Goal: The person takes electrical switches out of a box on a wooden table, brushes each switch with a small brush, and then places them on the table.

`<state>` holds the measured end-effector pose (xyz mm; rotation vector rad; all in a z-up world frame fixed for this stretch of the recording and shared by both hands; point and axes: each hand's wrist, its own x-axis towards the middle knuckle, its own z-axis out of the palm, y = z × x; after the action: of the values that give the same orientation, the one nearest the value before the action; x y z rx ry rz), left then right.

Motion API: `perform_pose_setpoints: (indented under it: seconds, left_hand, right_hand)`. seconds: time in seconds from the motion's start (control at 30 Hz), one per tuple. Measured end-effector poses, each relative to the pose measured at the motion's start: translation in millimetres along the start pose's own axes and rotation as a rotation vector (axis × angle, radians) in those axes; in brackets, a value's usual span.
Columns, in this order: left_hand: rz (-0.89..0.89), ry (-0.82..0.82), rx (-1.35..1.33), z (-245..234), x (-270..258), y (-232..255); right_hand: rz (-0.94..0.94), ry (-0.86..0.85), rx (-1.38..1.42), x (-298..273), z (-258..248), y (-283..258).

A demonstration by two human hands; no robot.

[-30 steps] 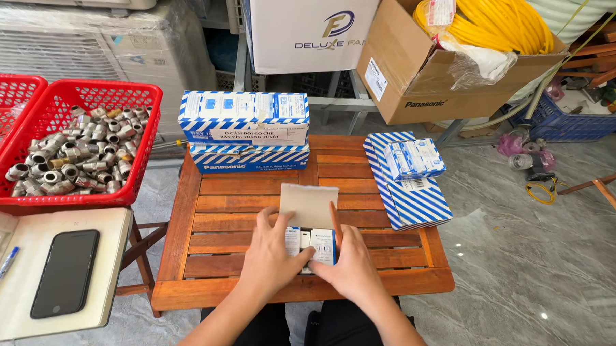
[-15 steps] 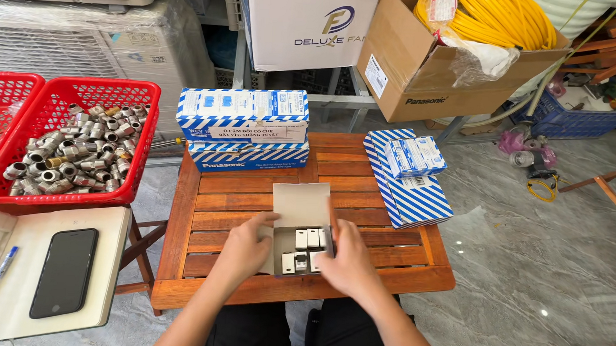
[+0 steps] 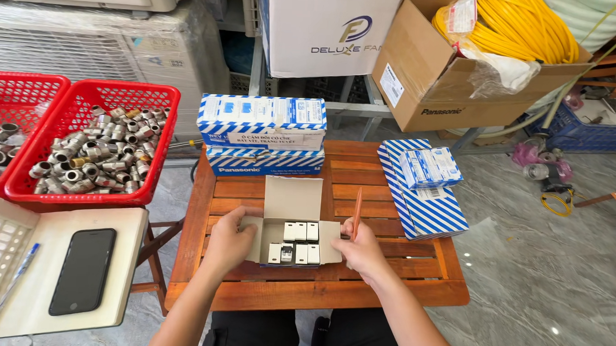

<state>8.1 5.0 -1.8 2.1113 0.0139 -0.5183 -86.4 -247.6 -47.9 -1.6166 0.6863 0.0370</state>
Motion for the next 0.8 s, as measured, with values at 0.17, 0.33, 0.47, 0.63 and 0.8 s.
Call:
perform_pose_setpoints:
  seconds: [0.17,0.33,0.47,0.63,0.8]
  left_hand:
    - [0.081,0.069,-0.067,-11.5,26.3,-7.4]
    - [0.098,0.189,-0.087,-13.8,41.5,-19.1]
    - [0.818,0.548,0.419,0.6,45.1,-33.6]
    - [0.953,0.450,0.620,34.7,30.0,-8.0]
    - [0.744,0.549,1.036,74.4,58.5,-0.9]
  right_hand:
    - [-0.158,0.036,0.017,44.7,19.9,9.7]
    - [-0.140,0.092,-0.095,55.1,34.9,-8.9]
    - [-0.253,0.126,-0.285,39.3,25.3,-16.0]
    - [-0.356,0.167,-0.355,11.1,13.6,-8.4]
    - [-0.602,0.179,-0.297,9.6,12.9,13.7]
